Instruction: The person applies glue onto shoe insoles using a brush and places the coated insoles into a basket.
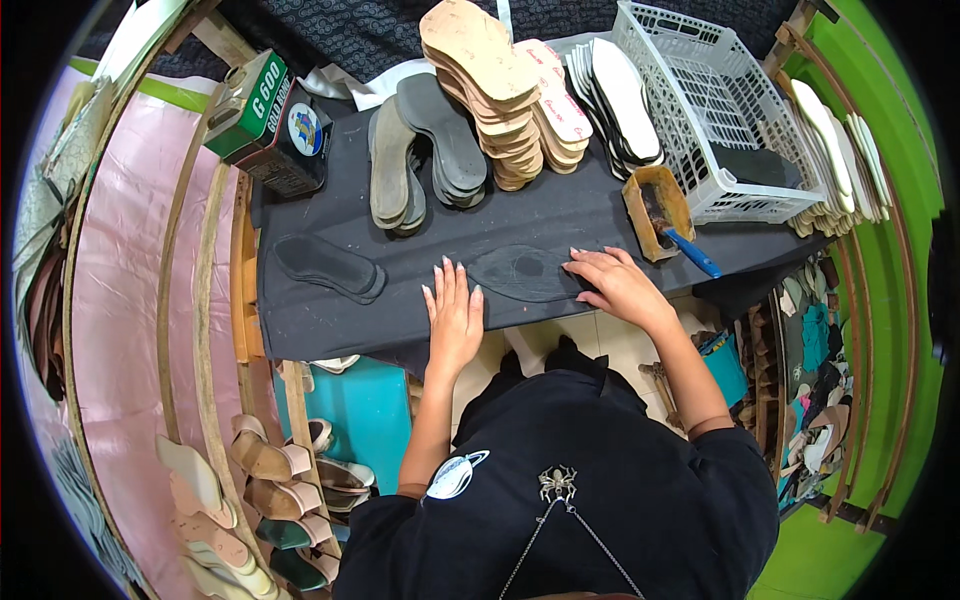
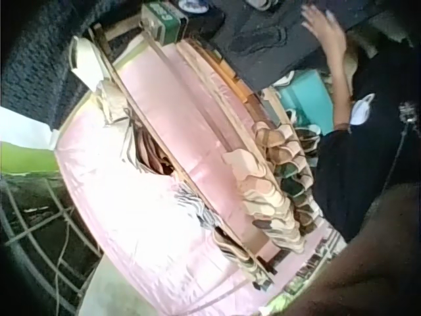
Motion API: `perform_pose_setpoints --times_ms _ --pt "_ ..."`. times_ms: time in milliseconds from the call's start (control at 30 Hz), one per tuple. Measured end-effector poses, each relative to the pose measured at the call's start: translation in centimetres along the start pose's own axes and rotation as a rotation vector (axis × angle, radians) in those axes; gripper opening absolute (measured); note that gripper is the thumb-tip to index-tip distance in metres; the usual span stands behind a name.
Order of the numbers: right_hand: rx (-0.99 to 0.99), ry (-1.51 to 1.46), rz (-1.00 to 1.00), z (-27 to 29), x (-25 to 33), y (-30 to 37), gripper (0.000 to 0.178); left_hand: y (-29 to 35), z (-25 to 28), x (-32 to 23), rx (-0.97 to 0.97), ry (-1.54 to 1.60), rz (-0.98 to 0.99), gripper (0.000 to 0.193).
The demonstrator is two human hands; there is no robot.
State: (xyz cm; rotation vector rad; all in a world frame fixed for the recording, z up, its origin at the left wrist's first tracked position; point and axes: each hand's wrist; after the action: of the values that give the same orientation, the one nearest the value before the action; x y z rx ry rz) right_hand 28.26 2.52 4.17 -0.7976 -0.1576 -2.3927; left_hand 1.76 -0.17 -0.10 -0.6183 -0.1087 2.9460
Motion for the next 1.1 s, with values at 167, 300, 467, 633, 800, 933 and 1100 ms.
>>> perform_pose_setpoints --times_ms 167,300,467,633,800,933,1100 --pt "0.005 -0.011 -0.017 0.3 0.0 0.2 0.044 -0.7 -0.8 0.3 -0.105 0.233 0.096 0.040" --pt "-0.016 -0.016 -0.002 0.2 -0.3 0.4 0.043 -2.3 -1.6 0.7 -0.340 0.425 0.093 0.024" --pt "-0.071 -0.017 -0.016 -0.1 -0.3 0.7 0.040 -4.6 -2.2 0.1 -0.403 0.387 0.167 0.015" --pt "-0.237 -0.052 0.068 0.0 0.7 1.6 0.032 -5.6 -2.9 -0.5 -0.416 0.273 0.200 0.015" --pt "-0.964 -0.079 0.213 1.4 1.9 4.9 0.020 -6.1 -3.3 -1.4 -0.438 0.220 0.263 0.016" --pt "-1.399 -0.051 0.104 1.5 0.9 6.5 0.028 -6.8 -3.9 -1.6 -0.414 0.350 0.258 0.015" --pt "-1.400 -0.052 -0.223 1.5 0.4 7.0 0.042 -7.6 -4.1 -1.1 -0.408 0.393 0.191 0.015"
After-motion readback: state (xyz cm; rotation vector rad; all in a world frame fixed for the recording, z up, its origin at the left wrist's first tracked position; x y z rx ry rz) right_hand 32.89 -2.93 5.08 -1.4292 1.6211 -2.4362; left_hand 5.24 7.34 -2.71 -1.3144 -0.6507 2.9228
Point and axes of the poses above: each hand's wrist, its own y-axis away from the middle knuckle, its own z-axis out of the back of the hand, x = y × z, and after that the axes turned 14 degrees about -y, right-handed
